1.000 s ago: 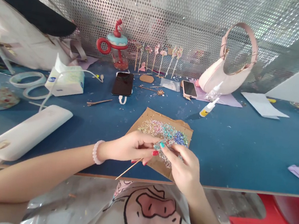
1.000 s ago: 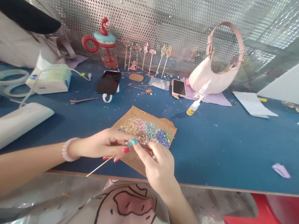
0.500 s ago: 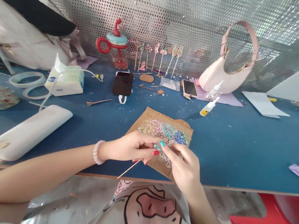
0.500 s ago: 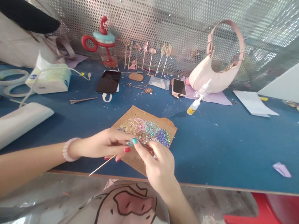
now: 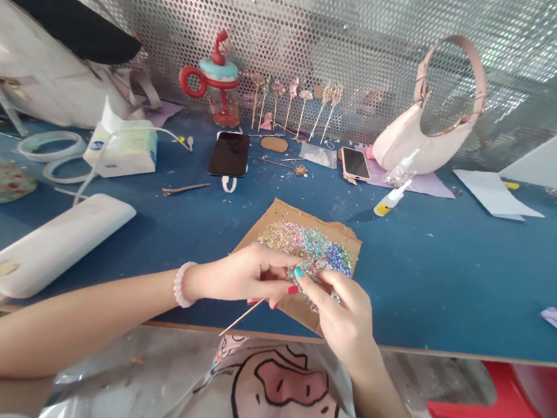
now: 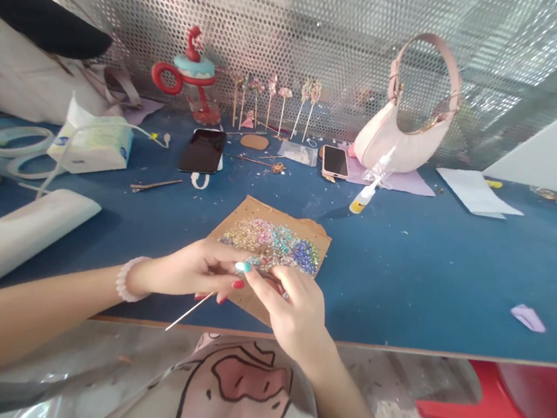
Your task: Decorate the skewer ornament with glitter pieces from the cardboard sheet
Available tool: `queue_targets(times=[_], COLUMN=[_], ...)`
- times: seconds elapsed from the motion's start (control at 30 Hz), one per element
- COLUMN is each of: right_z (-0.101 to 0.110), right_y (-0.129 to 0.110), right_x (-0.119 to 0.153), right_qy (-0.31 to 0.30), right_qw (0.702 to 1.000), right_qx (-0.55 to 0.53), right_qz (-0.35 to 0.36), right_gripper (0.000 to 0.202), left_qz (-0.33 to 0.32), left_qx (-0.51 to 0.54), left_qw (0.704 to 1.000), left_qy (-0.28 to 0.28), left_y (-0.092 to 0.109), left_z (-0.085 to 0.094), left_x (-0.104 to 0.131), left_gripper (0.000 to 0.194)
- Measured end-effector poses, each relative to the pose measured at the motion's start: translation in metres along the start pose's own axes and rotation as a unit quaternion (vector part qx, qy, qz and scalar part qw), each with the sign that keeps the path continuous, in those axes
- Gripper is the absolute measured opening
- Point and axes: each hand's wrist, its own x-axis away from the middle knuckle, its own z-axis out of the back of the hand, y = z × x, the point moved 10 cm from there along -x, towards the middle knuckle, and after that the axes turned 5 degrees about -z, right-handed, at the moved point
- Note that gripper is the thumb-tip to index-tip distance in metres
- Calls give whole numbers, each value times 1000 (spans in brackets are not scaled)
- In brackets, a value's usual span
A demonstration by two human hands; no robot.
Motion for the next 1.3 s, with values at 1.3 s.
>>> queue_targets(times=[1.3], right_z=[9], right_y=[-2], right_x=[3], right_qy=[39], right_qw=[999], right_qx=[-7], right_qz=[13], right_gripper=[61], left_qz=[-8], left_qx=[81], left_qw=[997], left_qy=[-4], left_y=[2], left_z=[-2], left_x=[2], left_gripper=[38])
